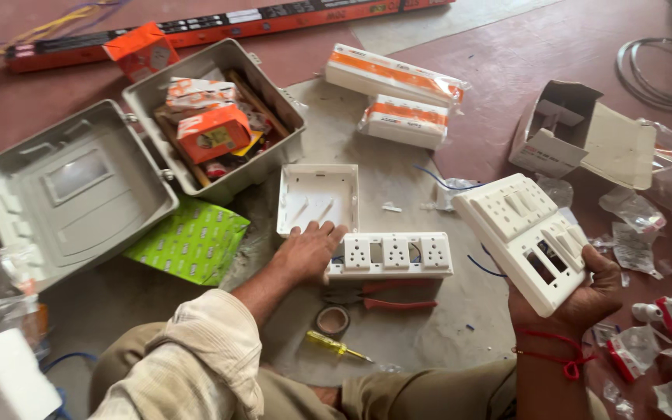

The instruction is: The person wires an electrical switchboard by hand and using a screwdriver. The person inserts wires into terminals on the back of the switchboard and tightens the screws to secure them.

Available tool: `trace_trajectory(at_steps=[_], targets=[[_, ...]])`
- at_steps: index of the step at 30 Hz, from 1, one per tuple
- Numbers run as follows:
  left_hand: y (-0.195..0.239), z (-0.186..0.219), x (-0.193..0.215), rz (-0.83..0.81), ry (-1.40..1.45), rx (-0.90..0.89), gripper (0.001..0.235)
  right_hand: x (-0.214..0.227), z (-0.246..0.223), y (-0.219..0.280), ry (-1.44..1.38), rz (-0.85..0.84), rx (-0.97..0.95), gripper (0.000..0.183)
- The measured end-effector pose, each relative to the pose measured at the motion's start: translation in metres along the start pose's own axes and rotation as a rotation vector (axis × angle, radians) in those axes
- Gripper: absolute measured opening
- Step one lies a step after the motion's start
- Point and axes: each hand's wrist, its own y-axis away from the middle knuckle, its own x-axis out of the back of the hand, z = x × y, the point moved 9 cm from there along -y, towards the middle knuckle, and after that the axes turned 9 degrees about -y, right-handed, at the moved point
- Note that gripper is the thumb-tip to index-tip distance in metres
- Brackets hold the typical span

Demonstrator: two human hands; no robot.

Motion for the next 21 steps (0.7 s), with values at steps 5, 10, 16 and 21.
trace_trajectory(at_steps=[5,10,16,21], targets=[[0.029,-0.009,0.025,-0.127,-0.038,0.0,0.102,0.006,0.016,0.004,0.021,-0.065,-0.01,0.055],[0.089,0.015,0.112,0.48,0.273,-0.22,0.116,-0.002,0.083,0.021,0.357,0.028,-0.359,0.04],[0.095,0.04,0.087,0.462,0.623,-0.294,0.089,-0.06,0.171,0.067,-0.214,-0.364,-0.759,0.026],[0.045,-0.053,0.061,0.299,0.995,0.112,0.046,-0.029,0.177,0.067,0.698,-0.193,-0.633,0.035]])
